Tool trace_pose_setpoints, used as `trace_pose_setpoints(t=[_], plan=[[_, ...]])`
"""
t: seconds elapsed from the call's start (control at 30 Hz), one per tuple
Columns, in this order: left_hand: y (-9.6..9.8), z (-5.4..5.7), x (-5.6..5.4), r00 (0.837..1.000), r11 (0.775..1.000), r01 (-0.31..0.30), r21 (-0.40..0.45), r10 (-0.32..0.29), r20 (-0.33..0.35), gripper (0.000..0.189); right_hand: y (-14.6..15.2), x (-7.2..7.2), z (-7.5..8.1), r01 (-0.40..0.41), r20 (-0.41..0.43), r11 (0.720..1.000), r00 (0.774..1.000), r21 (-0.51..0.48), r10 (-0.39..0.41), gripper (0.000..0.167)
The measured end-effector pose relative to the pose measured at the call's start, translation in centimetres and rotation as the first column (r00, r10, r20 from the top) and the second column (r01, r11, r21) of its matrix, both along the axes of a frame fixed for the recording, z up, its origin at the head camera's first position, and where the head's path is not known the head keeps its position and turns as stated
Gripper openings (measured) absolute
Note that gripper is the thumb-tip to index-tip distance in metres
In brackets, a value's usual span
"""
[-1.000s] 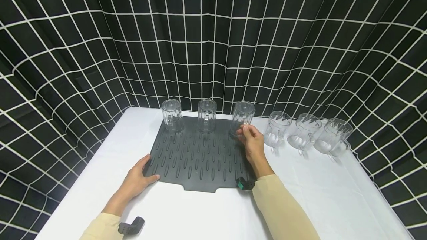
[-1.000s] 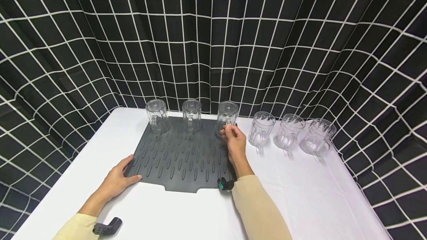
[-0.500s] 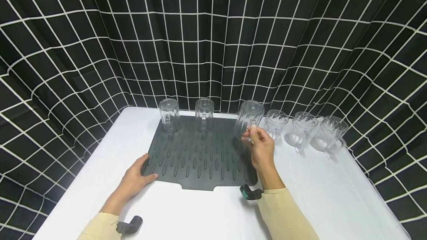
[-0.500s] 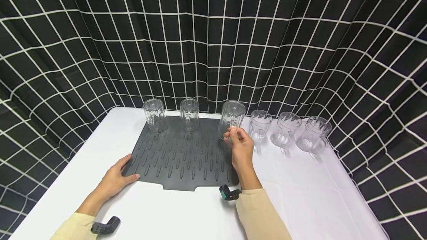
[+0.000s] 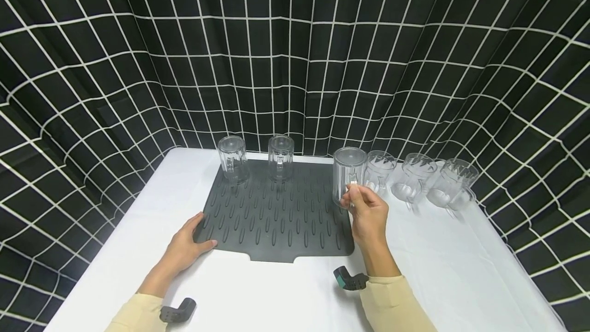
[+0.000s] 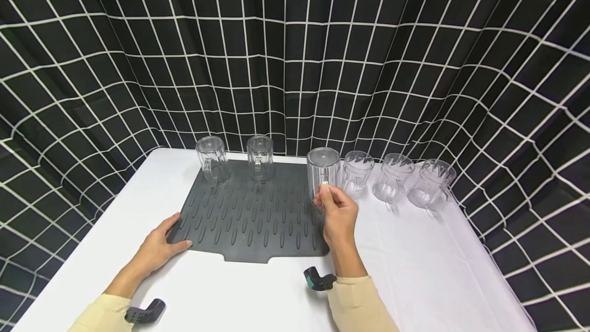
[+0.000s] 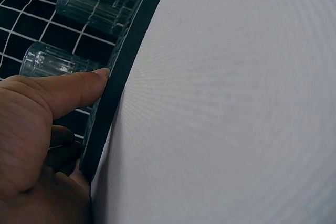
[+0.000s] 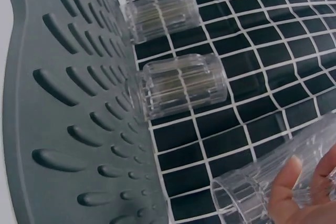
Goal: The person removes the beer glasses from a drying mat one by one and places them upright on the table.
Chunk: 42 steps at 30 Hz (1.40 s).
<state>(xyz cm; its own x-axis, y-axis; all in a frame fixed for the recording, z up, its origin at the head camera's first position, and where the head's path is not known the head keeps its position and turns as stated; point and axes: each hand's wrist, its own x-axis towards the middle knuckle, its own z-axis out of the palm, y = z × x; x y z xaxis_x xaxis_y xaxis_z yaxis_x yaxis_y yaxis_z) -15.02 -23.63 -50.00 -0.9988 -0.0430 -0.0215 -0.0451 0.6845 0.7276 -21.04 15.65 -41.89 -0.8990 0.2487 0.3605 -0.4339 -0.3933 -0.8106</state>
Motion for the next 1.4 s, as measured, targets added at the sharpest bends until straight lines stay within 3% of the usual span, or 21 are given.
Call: trace_pose_setpoints(t=[0.13,0.23,0.37,0.47,0.57,0.73,1.0,1.23,1.4], plan=[[0.0,0.0,0.0,1.000,1.000,0.000,-0.004,0.000,0.002,0.087,0.2,0.4,0.0,0.029,-0.011,0.999,1.000,0.036,-0.029,0.014],[0.1,0.0,-0.1,1.000,1.000,0.001,-0.001,-0.001,-0.003,0.087,0.4,0.6,0.2,0.089,-0.011,0.987,0.996,0.137,-0.088,0.013],[0.1,0.0,-0.1,1.000,1.000,0.004,0.004,-0.004,-0.005,0.086,0.7,0.8,0.4,0.173,-0.003,0.929,0.983,0.327,-0.182,0.016],[0.1,0.0,-0.1,1.000,1.000,0.006,0.004,-0.006,-0.005,0.086,1.0,1.0,0.5,0.186,0.007,0.888,0.978,0.421,-0.208,0.016],[0.2,0.0,0.0,1.000,1.000,0.007,0.006,-0.007,-0.007,0.086,1.3,1.2,0.6,0.175,0.023,0.864,0.977,0.473,-0.210,0.017],[0.3,0.0,-0.1,1.000,1.000,0.010,0.007,-0.010,-0.006,0.086,1.6,1.7,0.6,0.142,0.036,0.841,0.981,0.521,-0.188,0.015],[0.2,-0.1,-0.1,1.000,1.000,0.009,0.009,-0.009,-0.002,0.087,1.8,2.2,0.6,0.110,-0.038,0.835,0.994,0.538,-0.106,0.009],[0.2,0.0,0.1,1.000,1.000,0.000,0.002,0.000,-0.010,0.086,0.9,3.9,3.0,0.176,-0.119,0.762,0.984,0.623,-0.131,0.007],[0.4,0.8,0.2,1.000,0.999,-0.018,-0.029,0.017,-0.013,0.087,0.8,4.3,3.6,0.180,-0.151,0.751,0.983,0.635,-0.108,0.010]])
